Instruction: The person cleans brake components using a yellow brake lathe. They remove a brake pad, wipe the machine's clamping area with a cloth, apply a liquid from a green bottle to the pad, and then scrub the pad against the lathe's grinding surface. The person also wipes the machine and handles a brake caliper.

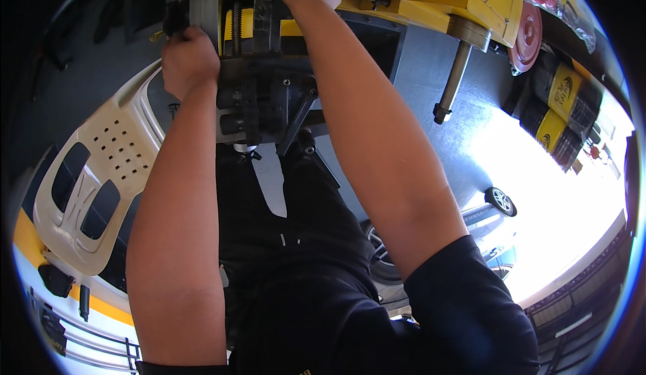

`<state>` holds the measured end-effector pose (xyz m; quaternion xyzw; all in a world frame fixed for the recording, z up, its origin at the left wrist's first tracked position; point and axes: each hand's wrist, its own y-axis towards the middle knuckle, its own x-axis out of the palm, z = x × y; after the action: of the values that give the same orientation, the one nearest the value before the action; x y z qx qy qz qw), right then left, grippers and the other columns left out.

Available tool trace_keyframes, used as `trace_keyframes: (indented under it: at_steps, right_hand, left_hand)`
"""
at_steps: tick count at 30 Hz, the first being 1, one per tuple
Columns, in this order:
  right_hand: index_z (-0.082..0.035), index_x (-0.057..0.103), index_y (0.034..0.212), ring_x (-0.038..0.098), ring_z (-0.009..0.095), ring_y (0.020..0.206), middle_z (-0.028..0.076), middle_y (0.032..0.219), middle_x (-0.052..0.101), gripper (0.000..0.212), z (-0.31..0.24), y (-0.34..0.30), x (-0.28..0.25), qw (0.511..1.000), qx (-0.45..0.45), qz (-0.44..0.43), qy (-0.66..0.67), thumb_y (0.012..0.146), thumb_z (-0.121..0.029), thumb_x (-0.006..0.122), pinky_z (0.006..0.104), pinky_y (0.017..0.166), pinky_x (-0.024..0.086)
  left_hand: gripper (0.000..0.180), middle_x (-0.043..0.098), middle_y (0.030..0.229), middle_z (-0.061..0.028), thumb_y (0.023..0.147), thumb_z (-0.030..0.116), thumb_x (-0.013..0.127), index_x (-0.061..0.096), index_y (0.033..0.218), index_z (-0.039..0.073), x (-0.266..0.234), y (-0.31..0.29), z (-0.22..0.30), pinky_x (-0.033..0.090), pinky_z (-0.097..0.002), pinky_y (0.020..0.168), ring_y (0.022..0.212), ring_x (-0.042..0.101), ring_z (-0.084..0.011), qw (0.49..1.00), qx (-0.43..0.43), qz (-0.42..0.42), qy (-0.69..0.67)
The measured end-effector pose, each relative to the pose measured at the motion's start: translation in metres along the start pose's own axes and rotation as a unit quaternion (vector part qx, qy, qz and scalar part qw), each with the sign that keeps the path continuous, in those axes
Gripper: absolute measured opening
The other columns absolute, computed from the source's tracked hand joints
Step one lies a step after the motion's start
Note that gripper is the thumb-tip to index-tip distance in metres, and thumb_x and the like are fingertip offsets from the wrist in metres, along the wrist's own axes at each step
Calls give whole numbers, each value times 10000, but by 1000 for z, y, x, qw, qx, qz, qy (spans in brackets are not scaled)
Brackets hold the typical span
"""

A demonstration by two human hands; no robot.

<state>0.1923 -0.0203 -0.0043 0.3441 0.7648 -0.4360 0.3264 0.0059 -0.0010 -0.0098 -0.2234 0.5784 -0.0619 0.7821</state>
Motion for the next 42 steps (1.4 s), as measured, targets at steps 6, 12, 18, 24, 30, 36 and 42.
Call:
trace_keyframes:
  at_steps: [6,12,18,24,30,36,42]
  right_hand:
    - [-15,763,1149,707,409,1152,263,1176,745,556,9,-13,-15,999,-40,-21,-8,874,-498,772,479,982,564]
    - [-6,765,1132,701,411,1160,271,1178,741,554,5,-8,-10,1000,-23,-18,-13,876,-497,776,481,984,560]
    - [-13,768,1109,707,425,1132,278,1155,743,553,4,-6,-6,999,-25,-5,-21,879,-516,766,493,969,564]
    - [-14,766,1106,715,427,1111,281,1135,746,577,8,-13,-2,999,-18,12,-38,874,-542,769,499,956,569]
    - [0,752,1136,710,425,1122,282,1137,745,604,3,-6,-3,1000,-13,13,-19,877,-545,765,499,966,563]
    - [-12,755,1135,706,432,1126,277,1148,744,580,6,-10,-6,999,-26,30,2,882,-535,764,497,970,560]
    - [-28,758,1126,708,430,1119,263,1143,748,521,10,-23,-8,999,-27,14,-22,892,-493,765,501,961,562]
  left_hand:
    - [496,681,1340,-151,1005,398,386,741,1240,144,-4,-2,3,517,-545,1030,1212,662,-397,1000,-11,-2,-5]
    - [492,676,1352,-144,1010,402,389,744,1215,130,-3,-2,1,521,-548,1024,1213,663,-398,1000,2,-2,-3]
    - [503,689,1331,-162,1002,411,389,738,1241,139,-2,-3,0,519,-545,1022,1209,662,-411,1000,3,11,-18]
    - [536,708,1309,-178,979,436,390,728,1301,174,-3,0,-1,499,-535,1049,1224,653,-419,1000,-14,-6,-23]
    - [533,698,1329,-173,984,429,383,726,1299,171,-2,-2,-2,501,-536,1046,1227,650,-418,1000,6,5,-23]
    - [536,707,1308,-177,985,429,380,726,1299,168,1,1,-3,500,-551,1042,1213,655,-428,1000,3,9,-26]
    - [539,715,1289,-186,981,435,383,734,1288,165,3,3,-6,506,-543,1039,1206,659,-432,999,14,14,-25]
